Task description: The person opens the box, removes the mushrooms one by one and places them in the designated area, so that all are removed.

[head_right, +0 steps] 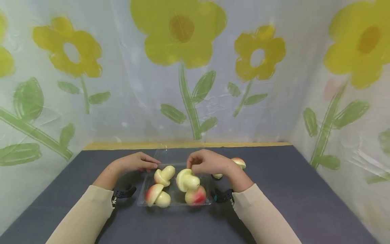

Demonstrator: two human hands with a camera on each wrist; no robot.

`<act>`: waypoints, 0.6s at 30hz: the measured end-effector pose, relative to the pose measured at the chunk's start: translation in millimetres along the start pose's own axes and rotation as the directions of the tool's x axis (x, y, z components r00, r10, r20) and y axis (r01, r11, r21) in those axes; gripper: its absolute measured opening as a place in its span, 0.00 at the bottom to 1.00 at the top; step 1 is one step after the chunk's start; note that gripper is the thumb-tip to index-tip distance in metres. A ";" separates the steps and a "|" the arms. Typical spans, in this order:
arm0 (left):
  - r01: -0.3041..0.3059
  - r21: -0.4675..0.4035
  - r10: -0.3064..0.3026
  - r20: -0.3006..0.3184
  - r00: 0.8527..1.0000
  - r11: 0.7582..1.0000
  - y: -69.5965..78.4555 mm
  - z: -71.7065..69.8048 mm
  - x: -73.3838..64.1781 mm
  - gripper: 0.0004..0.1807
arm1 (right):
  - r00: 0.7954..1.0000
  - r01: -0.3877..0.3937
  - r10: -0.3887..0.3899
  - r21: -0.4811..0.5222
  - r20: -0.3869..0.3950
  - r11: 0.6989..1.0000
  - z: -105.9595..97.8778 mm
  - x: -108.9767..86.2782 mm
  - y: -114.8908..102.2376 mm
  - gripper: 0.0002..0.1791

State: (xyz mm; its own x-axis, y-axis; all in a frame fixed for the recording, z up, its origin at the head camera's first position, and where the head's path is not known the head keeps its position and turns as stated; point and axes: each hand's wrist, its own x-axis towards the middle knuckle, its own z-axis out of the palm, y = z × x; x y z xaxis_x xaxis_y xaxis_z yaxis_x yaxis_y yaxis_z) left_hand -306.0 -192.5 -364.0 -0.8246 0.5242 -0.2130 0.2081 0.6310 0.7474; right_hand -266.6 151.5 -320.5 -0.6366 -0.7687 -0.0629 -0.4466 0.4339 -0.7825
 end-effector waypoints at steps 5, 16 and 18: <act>-0.022 -0.012 0.021 -0.098 0.995 1.000 -7.6 15.9 -4.1 0.23 | 1.000 -0.029 0.029 0.000 -0.003 1.000 7.6 -9.7 3.6 0.12; -0.113 -0.032 0.100 -0.265 0.959 0.993 -16.4 44.7 -14.0 0.26 | 0.994 -0.088 0.052 -0.395 -0.100 0.914 47.9 -29.7 -16.9 0.22; -0.106 -0.023 0.095 -0.276 0.956 0.994 -15.9 46.5 -15.0 0.25 | 0.991 -0.097 0.043 -0.461 -0.127 0.882 52.5 -33.0 -21.4 0.21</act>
State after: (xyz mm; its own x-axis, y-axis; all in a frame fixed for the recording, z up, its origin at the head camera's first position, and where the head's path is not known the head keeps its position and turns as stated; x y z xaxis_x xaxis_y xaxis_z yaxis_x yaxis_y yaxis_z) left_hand -272.5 -183.8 -401.9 -0.9142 0.4032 0.0413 0.2817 0.5587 0.7801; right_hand -203.0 142.9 -334.3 -0.7298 -0.6834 -0.0175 -0.6217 0.6741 -0.3987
